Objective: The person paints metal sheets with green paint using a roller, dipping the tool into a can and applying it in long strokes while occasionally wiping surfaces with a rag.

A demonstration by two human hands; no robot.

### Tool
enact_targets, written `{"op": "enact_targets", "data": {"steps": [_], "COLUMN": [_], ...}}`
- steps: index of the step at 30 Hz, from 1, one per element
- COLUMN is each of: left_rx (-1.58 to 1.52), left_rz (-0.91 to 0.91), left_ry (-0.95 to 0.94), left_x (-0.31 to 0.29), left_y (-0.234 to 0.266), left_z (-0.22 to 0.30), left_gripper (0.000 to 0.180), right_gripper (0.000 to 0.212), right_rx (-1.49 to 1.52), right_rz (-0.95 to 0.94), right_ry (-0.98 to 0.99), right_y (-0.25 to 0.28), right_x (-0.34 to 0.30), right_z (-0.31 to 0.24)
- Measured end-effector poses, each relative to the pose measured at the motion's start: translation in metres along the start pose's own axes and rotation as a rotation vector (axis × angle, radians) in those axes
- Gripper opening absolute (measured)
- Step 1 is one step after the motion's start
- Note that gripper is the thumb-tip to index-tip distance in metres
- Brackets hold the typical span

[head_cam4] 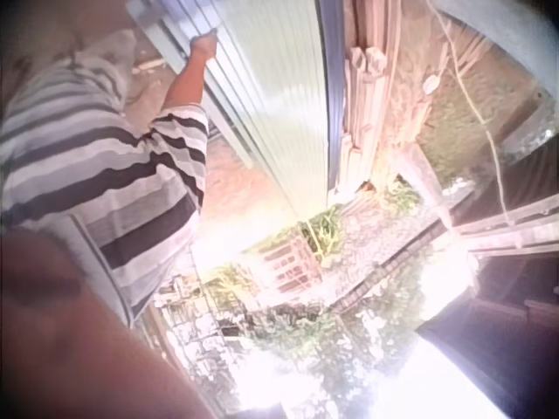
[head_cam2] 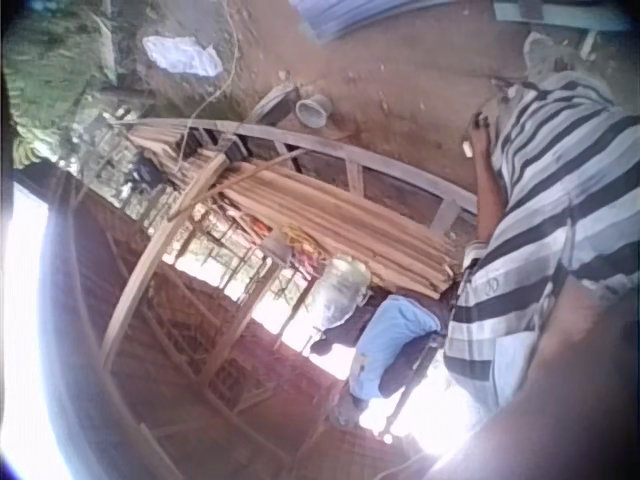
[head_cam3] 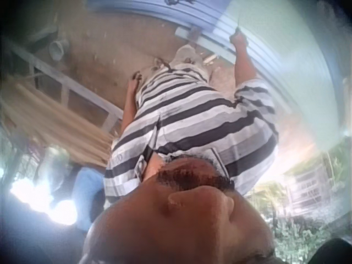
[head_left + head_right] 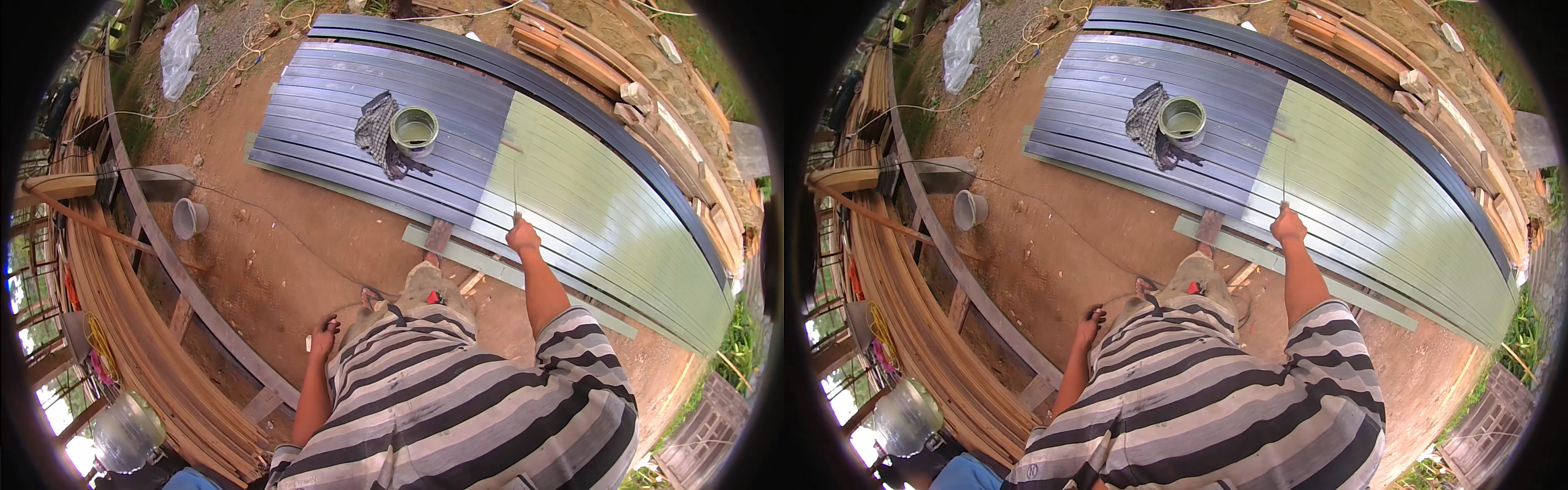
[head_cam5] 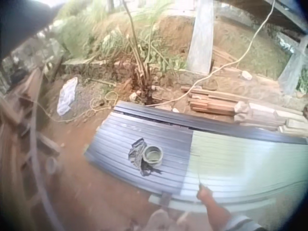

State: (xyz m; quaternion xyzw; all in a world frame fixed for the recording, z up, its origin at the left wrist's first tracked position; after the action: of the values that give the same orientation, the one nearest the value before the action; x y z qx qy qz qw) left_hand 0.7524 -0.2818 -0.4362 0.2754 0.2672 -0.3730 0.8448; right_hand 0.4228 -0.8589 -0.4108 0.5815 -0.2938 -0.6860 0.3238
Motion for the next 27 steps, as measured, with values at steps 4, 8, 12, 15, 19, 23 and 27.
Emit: {"op": "enact_targets", "data": {"steps": [4,8,12,15,19,23,27], "left_rx": [-0.007,-0.077,-0.125,-0.141,-0.112,-0.183,-0.22], "left_rz": [-0.036,0.019,0.067,0.047,0.028,0.05,0.067], "left_ry": [-0.102,-0.101,-0.021,0.067,0.199,0.217,0.209], "left_x": [0.023,0.031,0.022,0.001,-0.026,-0.033,-0.041], "left_y": [0.036,0.09,0.13,0.141,0.139,0.129,0.115], "left_z": [-0.006,-0.049,-0.119,-0.171,-0.229,-0.253,-0.248], "left_gripper": [0.034,0.033,0.033,0.032,0.032,0.031,0.029], "right_gripper": [0.042,0.045,0.053,0.054,0.051,0.049,0.05], "right_rx": [-0.053,-0.05,0.039,0.117,0.205,0.235,0.239], "right_rz": [-0.019,-0.016,0.007,0.004,0.062,0.098,0.124], "right_ry": [0.01,0.016,0.076,-0.034,-0.082,-0.098,-0.065], "right_y": [-0.075,-0.131,-0.207,-0.213,-0.214,-0.208,-0.197], "right_x": [-0.078,-0.165,-0.24,-0.295,-0.323,-0.332,-0.306], "right_z": [0.031,0.051,0.073,0.08,0.088,0.088,0.085]}}
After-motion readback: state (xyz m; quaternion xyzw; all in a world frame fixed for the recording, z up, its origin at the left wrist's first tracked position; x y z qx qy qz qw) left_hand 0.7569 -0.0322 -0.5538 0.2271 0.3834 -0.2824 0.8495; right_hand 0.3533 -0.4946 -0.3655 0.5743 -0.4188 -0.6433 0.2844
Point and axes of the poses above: each hand's wrist, its own x-axis towards the middle knuckle, its own y-axis out of the back of the hand, z = x × y, the point moved 10 cm from there along x, towards the middle knuckle, and after that the axes turned 13 degrees about -y, right-handed, at the moved point
